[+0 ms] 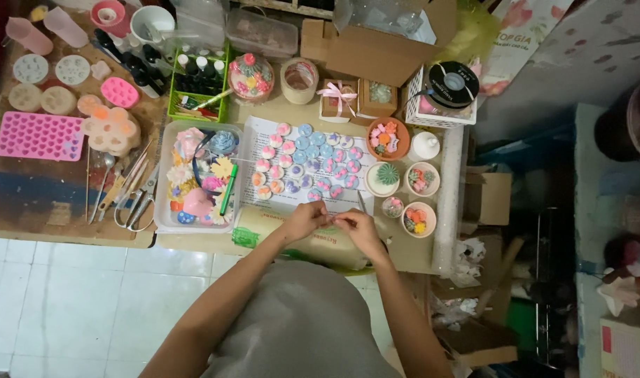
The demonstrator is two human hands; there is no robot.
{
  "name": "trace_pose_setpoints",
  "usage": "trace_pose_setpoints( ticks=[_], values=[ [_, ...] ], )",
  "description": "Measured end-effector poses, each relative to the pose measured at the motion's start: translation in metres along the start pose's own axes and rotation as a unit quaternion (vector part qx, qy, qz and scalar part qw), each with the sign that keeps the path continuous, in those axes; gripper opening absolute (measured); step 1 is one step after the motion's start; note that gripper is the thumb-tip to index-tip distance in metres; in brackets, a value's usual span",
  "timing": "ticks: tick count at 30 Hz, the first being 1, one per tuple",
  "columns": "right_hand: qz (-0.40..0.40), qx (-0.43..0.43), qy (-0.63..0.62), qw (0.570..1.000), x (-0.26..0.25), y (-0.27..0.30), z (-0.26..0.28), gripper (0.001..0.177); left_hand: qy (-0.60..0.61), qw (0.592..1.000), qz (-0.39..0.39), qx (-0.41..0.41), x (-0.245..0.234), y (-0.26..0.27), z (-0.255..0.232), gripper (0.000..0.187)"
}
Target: Wrapping small decorative candles in plastic film and cutting them with scissors.
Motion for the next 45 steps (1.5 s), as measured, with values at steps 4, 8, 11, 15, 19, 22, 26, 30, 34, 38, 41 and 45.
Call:
trace_pose_setpoints(
  ticks=[4, 8, 11, 15, 19, 22, 26, 30, 34, 38, 41, 45],
  values=[
    [0.008, 0.004, 0.001, 1.0, -0.01, -0.001, -0.003, 0.016, 0.043, 0.999, 0.017, 0.002, 0.005, 0.002, 0.007, 0.017],
    [0.003, 0.045, -0.058, 0.997, -0.019, -0.005, -0.027, 0.014, 0.124, 0.99, 0.037, 0.051, 0.008, 0.009, 0.014, 0.011],
    [0.01, 0.076, -0.099, 0.992, -0.026, -0.013, -0.031, 0.017, 0.098, 0.992, 0.026, 0.072, 0.01, 0.028, -0.007, 0.008],
    [0.042, 0.108, -0.093, 0.989, -0.016, -0.045, -0.046, 0.014, 0.032, 0.992, 0.003, 0.118, 0.016, 0.044, -0.019, 0.004],
    [0.065, 0.117, 0.089, 0.987, 0.009, -0.116, -0.058, 0.021, 0.034, 0.99, -0.004, 0.137, 0.019, 0.061, -0.028, 0.002],
    [0.013, -0.044, 0.138, 0.989, 0.03, -0.179, -0.091, 0.017, 0.013, 0.992, -0.021, 0.124, 0.026, 0.068, -0.028, 0.001],
    [-0.041, -0.094, 0.251, 0.963, 0.049, -0.251, -0.075, 0.019, 0.007, 0.987, -0.046, 0.153, 0.03, 0.075, -0.026, 0.013],
    [-0.017, -0.044, 0.377, 0.925, 0.072, -0.289, -0.028, 0.037, -0.014, 0.984, -0.057, 0.167, 0.028, 0.077, -0.026, 0.016],
    [0.0, 0.066, 0.421, 0.904, 0.088, -0.315, -0.021, 0.047, 0.02, 0.994, -0.039, 0.099, 0.025, 0.076, -0.034, 0.015],
    [0.034, 0.071, 0.463, 0.883, 0.091, -0.314, -0.035, 0.05, 0.057, 0.995, -0.036, 0.075, 0.021, 0.077, -0.037, 0.01],
    [-0.043, 0.007, 0.395, 0.918, 0.08, -0.29, -0.012, 0.049, 0.048, 0.996, -0.018, 0.069, 0.016, 0.075, -0.038, 0.01],
    [-0.128, -0.084, 0.088, 0.984, 0.044, -0.224, 0.062, 0.047, 0.028, 0.993, -0.02, 0.11, 0.017, 0.068, -0.032, 0.014]
  ],
)
Point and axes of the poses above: each hand's wrist, its own y-axis away from the middle knuckle, its own x-axis out of the palm, z = x × y, the point moved 1 cm from there along -y, towards the middle knuckle, and after that the axes turned 6 degrees about -x, right-handed, at the moved point
